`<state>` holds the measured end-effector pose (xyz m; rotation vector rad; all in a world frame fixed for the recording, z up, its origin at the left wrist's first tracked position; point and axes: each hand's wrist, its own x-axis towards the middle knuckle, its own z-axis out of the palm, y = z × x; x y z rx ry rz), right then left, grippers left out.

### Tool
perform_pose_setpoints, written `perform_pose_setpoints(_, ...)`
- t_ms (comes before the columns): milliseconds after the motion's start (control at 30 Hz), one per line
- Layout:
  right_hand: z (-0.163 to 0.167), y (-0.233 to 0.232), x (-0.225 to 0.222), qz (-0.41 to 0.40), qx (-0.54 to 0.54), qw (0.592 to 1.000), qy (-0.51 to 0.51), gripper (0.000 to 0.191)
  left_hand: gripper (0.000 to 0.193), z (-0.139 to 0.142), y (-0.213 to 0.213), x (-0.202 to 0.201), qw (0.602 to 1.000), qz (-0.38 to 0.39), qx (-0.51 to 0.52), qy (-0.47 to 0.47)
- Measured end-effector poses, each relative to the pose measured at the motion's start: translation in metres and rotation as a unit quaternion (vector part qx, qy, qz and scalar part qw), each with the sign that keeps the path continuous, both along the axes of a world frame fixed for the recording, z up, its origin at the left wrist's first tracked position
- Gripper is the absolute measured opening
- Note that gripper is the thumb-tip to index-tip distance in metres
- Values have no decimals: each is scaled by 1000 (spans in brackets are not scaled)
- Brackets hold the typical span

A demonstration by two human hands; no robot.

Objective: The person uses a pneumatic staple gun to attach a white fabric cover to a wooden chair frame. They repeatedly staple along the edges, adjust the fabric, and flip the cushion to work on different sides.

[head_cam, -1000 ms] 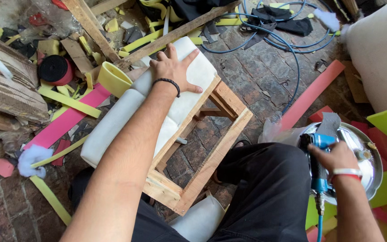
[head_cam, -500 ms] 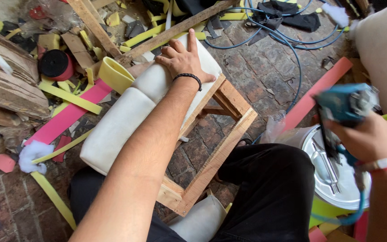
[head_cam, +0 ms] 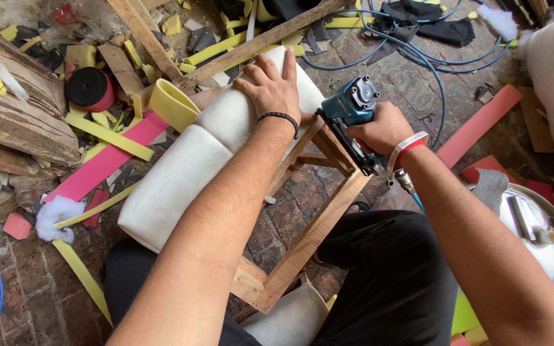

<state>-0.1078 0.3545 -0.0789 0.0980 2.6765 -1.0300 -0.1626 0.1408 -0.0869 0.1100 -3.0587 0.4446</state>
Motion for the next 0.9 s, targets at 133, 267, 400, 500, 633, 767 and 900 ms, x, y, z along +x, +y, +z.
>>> perform_pose_setpoints(133, -5, 1, -4, 3, 18, 1000, 20, 29, 130, 9, 0, 4, 999, -1, 20, -26)
perform_pose_setpoints(267, 5, 1, -4, 20, 34, 999, 30, 26, 142, 29, -10, 12, 989, -39, 71, -123)
perform_pose_setpoints(400, 15, -1, 0, 3, 13, 999, -39, 26, 143, 34, -15, 17, 988, -49, 90, -118)
perform_pose_setpoints(500, 17, -2, 6, 22, 10, 999, -20, 26, 138, 26, -8, 17, 992, -44, 70, -99)
perform_pose_setpoints(633, 15, -5, 13, 50, 22, 999, 6, 28, 136, 15, -3, 13, 994, -46, 62, -75)
perform_pose_setpoints(767, 15, -13, 12, 27, 41, 999, -17, 30, 137, 14, -7, 10, 993, -54, 64, -83)
perform_pose_setpoints(900, 23, -12, 11, 38, 53, 997, -28, 34, 142, 17, -6, 12, 994, -67, 38, -79)
